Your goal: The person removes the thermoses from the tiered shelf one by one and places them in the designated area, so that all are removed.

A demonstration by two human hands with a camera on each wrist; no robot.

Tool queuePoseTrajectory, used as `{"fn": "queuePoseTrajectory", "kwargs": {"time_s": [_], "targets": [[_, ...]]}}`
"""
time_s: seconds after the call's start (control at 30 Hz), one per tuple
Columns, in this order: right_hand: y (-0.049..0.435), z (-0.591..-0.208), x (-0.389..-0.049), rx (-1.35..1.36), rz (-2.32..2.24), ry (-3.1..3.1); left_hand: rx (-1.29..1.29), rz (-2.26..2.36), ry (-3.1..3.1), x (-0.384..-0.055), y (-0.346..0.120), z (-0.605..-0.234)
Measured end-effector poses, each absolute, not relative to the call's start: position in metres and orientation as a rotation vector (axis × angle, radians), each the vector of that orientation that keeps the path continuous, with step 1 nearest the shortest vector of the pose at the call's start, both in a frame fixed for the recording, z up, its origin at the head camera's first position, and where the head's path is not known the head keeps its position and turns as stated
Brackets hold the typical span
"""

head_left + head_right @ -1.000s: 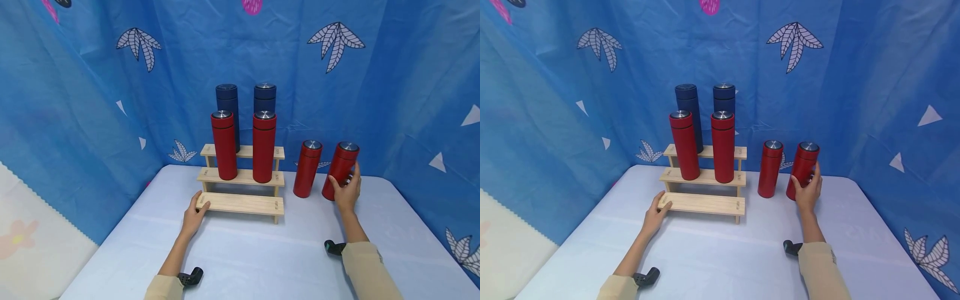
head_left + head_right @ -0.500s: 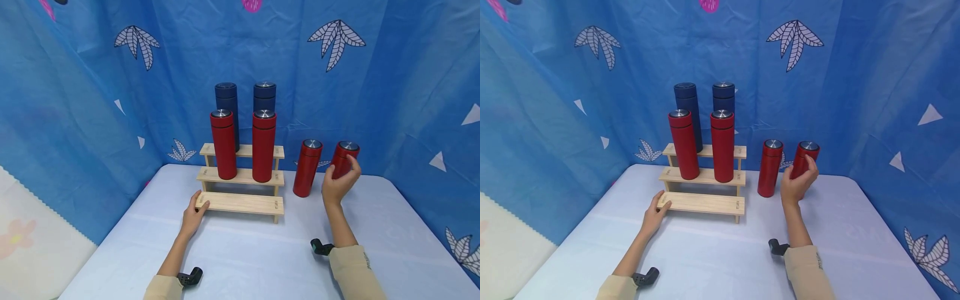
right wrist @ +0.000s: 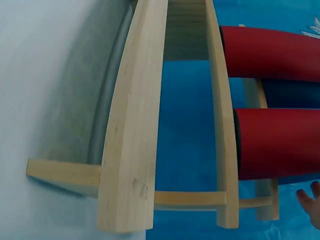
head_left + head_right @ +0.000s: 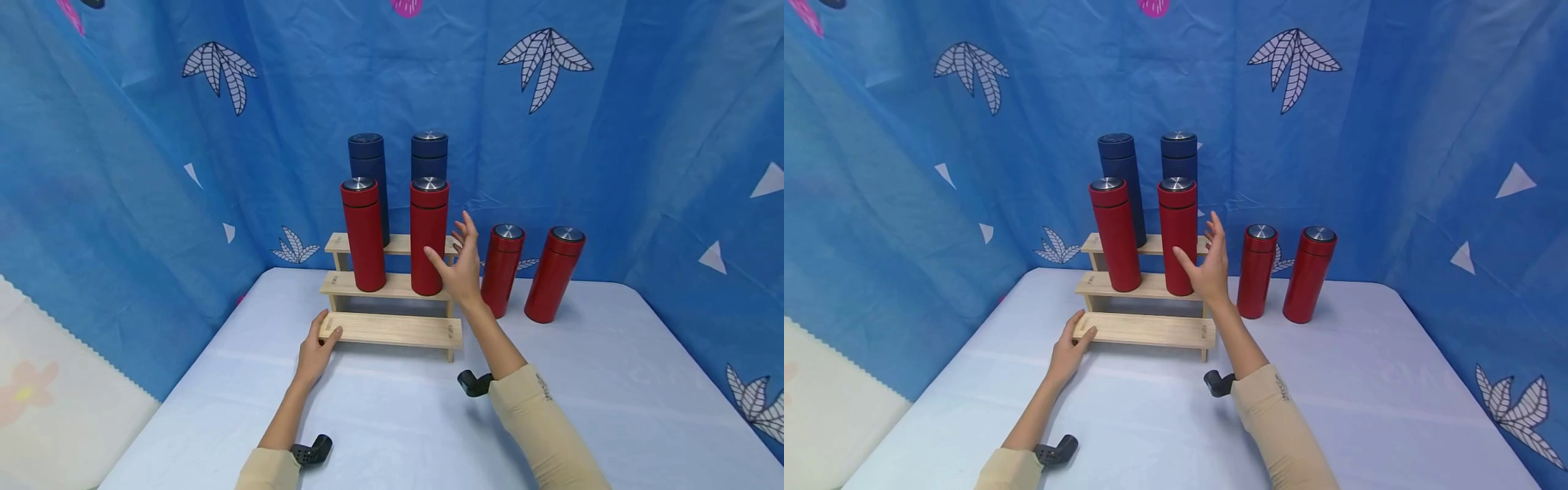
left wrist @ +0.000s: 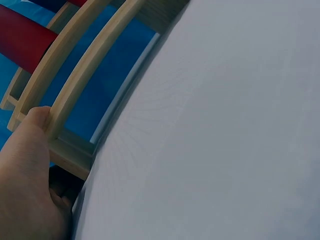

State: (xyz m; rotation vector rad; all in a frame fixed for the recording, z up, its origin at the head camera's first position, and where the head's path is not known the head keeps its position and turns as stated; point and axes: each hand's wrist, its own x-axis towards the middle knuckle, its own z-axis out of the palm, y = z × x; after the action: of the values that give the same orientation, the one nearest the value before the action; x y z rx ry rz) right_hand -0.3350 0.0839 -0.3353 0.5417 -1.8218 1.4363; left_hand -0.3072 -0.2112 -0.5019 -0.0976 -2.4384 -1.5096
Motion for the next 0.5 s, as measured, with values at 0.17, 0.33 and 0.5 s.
{"fn": "queuePoseTrajectory", "kwargs": {"time_s": [0.17,0.33,0.5], "targets": [[0.079,-0.355,-0.362,0.565,1.480,-1.976,-0.094,-1.508,-2.444,-0.307,-0.212,-0.504],[0.078,-0.364,-0.367,0.586,1.452,-1.953,-0.101,-1.519,-2.434,-0.306,-0.211,-0.502],[0.080,-0.366,-0.358,0.532,1.435,-1.916,-0.100,-1.520,-2.429,-0.306,-0.210,-0.501]]}}
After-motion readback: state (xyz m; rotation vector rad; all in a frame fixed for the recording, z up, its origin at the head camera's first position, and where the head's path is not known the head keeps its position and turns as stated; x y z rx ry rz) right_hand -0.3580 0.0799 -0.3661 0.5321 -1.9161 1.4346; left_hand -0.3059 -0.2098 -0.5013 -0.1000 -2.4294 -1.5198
